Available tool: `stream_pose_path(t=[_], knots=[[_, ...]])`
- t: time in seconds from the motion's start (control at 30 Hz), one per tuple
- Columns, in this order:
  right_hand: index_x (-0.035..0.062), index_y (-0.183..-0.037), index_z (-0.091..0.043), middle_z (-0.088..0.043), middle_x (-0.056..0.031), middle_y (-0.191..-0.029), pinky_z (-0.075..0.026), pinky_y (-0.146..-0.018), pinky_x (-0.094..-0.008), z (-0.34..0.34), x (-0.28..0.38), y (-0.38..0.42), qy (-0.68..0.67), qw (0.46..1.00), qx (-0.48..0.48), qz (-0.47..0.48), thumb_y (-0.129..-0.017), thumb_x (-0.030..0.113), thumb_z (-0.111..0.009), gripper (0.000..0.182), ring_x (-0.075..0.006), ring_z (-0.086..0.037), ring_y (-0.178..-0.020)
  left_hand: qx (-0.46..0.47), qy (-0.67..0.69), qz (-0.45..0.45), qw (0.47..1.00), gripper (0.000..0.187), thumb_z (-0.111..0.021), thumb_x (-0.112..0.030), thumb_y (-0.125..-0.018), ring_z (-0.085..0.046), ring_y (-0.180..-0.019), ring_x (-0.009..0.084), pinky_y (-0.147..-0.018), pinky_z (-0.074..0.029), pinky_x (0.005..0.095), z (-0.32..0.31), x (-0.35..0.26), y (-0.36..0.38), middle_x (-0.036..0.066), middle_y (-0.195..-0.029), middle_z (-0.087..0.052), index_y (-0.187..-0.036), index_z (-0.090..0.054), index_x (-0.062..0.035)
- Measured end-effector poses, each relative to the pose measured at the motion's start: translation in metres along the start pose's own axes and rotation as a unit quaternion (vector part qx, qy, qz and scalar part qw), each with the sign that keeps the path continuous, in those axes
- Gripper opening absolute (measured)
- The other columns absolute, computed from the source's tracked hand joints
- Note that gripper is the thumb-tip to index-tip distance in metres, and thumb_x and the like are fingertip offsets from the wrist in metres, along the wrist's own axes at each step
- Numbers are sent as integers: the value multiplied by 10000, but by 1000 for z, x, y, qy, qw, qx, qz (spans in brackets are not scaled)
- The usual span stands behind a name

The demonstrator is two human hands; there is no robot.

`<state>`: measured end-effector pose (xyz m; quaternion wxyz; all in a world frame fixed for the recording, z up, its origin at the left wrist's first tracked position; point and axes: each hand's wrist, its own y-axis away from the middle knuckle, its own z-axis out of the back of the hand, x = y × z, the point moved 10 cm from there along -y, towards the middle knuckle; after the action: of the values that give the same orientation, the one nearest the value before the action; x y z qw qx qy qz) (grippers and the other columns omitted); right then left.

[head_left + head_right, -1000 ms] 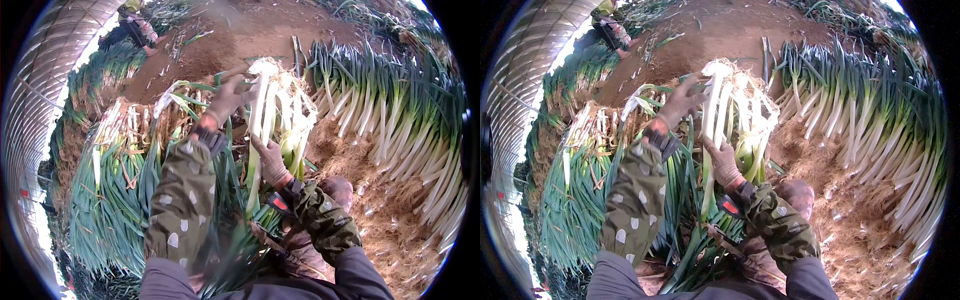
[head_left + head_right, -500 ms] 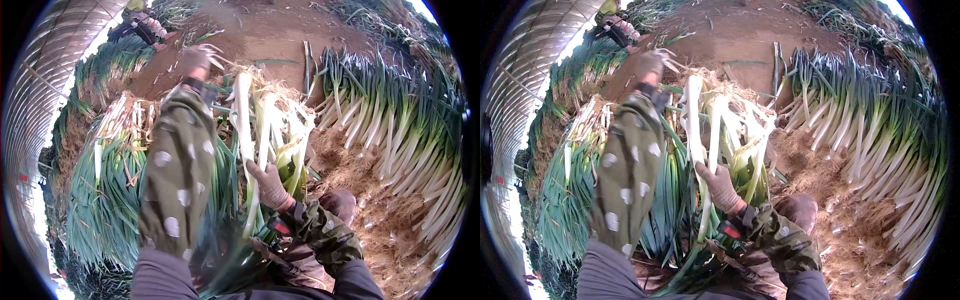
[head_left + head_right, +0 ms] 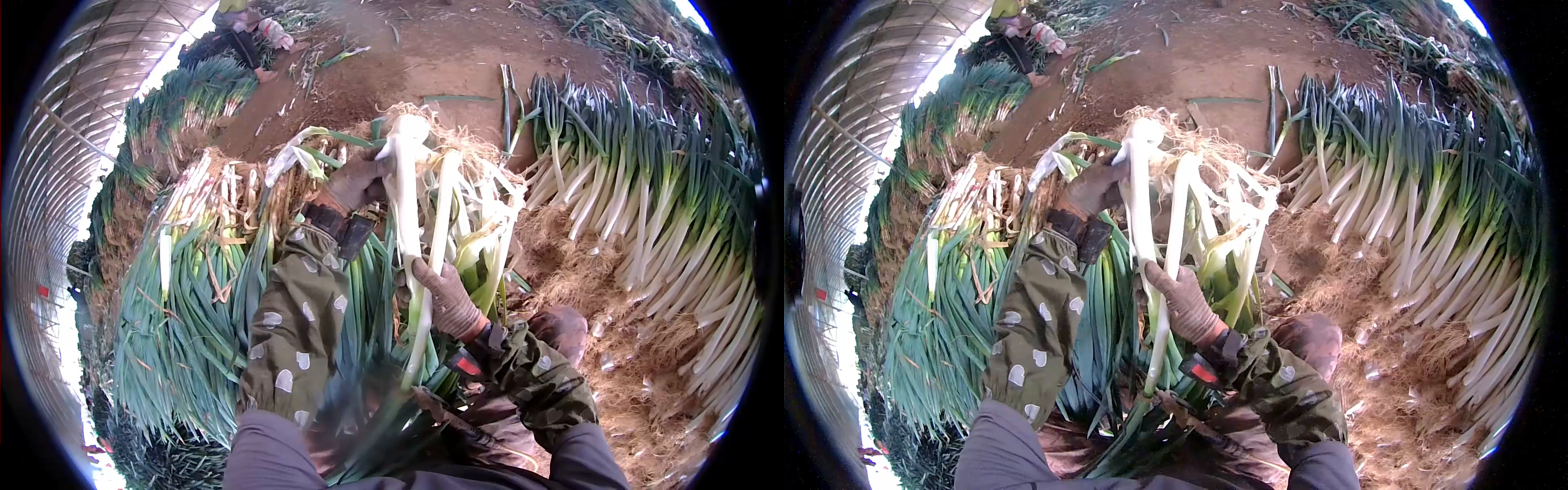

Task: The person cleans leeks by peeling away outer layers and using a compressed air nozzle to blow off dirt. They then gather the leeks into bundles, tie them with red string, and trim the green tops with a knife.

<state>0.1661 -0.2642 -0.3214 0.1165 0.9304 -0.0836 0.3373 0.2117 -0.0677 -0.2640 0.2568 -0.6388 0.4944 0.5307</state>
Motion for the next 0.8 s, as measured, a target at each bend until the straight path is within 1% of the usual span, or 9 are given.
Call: stream_pose_path(t=[0.1, 0.13, 0.17, 0.2, 0.4, 0.57, 0.63, 0.7, 0.8], knots=[[44, -1115, -587, -615, -33, -877, -509, -639, -280, 5, -7, -1, 21, 1000, 9, -16, -971, 416, -657, 405, -133, -593, -728, -85, -67, -25, 994, 267, -717, -136, -917, -662, -660, 125, -509, -517, 235, 50, 0, -28, 20, -905, -704, -1163, -655, -53], [40, -1123, -590, -614, -32, -876, -505, -650, -276, 11, -17, -3, 29, 999, 2, -17, -972, 416, -656, 410, -131, -590, -731, -293, -125, -49, 947, 205, -679, -113, -939, -609, -552, 115, -426, -458, 244, 58, -26, -17, 22, -845, -698, -1137, -663, -63], [26, -1155, -598, -614, -31, -881, -498, -662, -272, 18, -26, -4, 63, 997, -18, -42, -971, 425, -655, 443, -126, -586, -739, -360, -125, -92, 920, 165, -636, -79, -951, -614, -580, 134, -469, -480, 290, 78, -44, -22, 37, -830, -695, -1108, -678, -54], [11, -1178, -602, -615, -29, -884, -495, -658, -270, 17, -29, -5, 70, 996, -23, -48, -980, 418, -638, 454, -122, -585, -740, -308, -159, -93, 933, 314, -631, -129, -968, -601, -616, 160, -548, -510, 303, 121, -52, -58, 34, -901, -694, -1269, -585, -53], [-13, -1082, -655, -614, 3, -797, -481, -605, -239, 5, -4, 11, 82, 995, -59, 10, -983, 337, -649, 364, -80, -582, -680, -401, -461, -148, 778, 408, -682, -253, -916, -630, -873, 194, -795, -506, 358, 151, -201, -6, 73, -1031, -705, -1266, -619, -52], [-29, -1196, -603, -608, -9, -869, -499, -610, -231, 16, -6, -7, 100, 993, -53, -19, -996, 374, -623, 450, -90, -600, -702, -256, -585, -72, 766, 501, -724, -356, -872, -654, -1086, 223, -1001, -503, 403, 68, -142, 37, 105, -1138, -715, -1263, -648, -51], [-25, -1184, -621, -608, 11, -863, -469, -618, -230, 21, -15, -11, 114, 992, -56, -5, -1000, 331, -631, 401, -73, -563, -703, -238, -557, -115, 787, 557, -734, -430, -868, -685, -1059, 229, -999, -530, 408, 65, -75, 43, 98, -1110, -732, -1258, -646, -42], [-1, -1133, -646, -613, 22, -867, -451, -670, -231, 19, -14, -13, 140, 989, -50, 12, -1004, 333, -628, 359, -58, -535, -759, -231, -412, -74, 878, 681, -705, -588, -848, -721, -953, 228, -927, -570, 400, 59, -23, 52, 87, -1039, -751, -1244, -639, -38], [29, -1088, -652, -616, 29, -887, -456, -677, -233, 21, -19, -18, 160, 986, -37, 20, -1012, 342, -618, 324, -56, -541, -772, -103, -52, 52, 992, 847, -601, -774, -812, -727, -952, 217, -907, -574, 402, 14, 42, 62, 105, -1025, -752, -1232, -631, -39]])
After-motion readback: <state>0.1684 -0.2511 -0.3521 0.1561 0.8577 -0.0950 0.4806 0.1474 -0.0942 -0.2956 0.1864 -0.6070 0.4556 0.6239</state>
